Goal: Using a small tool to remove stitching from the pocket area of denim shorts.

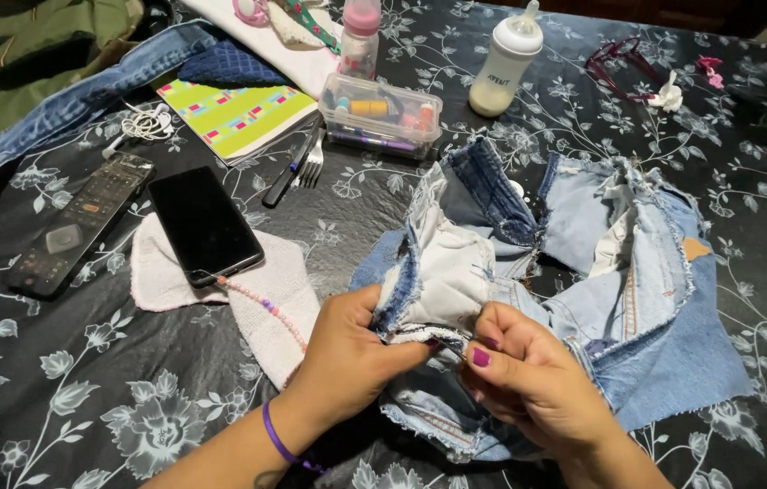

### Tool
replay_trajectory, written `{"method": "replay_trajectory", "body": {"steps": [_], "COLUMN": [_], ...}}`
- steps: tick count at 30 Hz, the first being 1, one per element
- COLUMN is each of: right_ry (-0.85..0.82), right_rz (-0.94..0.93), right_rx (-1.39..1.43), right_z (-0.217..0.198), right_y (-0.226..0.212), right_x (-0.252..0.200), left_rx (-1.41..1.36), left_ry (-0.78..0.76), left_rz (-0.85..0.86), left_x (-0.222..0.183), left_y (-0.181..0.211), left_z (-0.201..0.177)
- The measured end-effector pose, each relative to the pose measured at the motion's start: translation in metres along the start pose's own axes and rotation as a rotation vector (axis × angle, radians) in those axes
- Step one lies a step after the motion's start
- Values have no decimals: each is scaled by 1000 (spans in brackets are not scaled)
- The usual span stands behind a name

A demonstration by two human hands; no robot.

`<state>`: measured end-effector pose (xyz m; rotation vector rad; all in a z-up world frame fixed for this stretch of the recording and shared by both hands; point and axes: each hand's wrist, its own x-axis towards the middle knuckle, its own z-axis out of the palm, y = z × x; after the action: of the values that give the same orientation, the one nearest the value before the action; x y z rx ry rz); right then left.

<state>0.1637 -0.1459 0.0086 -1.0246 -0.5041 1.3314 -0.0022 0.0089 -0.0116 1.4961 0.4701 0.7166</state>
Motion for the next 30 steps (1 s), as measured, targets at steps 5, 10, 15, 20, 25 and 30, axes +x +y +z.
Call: {"method": "replay_trajectory", "body": {"steps": [5, 10, 15, 20, 25, 30], "right_ry": [40, 33, 61, -23, -19, 4], "right_rz": [-2, -40, -128, -49, 26, 56], "right_rx": [-21, -11, -9, -39, -38, -27], "right_z": [0, 4, 5, -1, -3, -1], "right_y": [3, 3, -6, -3, 1, 2], "right_x": [4, 2, -9, -6, -3, -3], "left_rx": [-3, 6, -22, 7, 60, 69], "left_ry": [-7, 5, 22, 53, 68, 61], "left_rz": [5, -10, -75, -48, -62, -85], "left_x": [1, 1, 3, 3, 1, 0], "left_y": [-3, 1, 0, 5, 5, 8], "left_z": [0, 1, 0, -1, 0, 0]}}
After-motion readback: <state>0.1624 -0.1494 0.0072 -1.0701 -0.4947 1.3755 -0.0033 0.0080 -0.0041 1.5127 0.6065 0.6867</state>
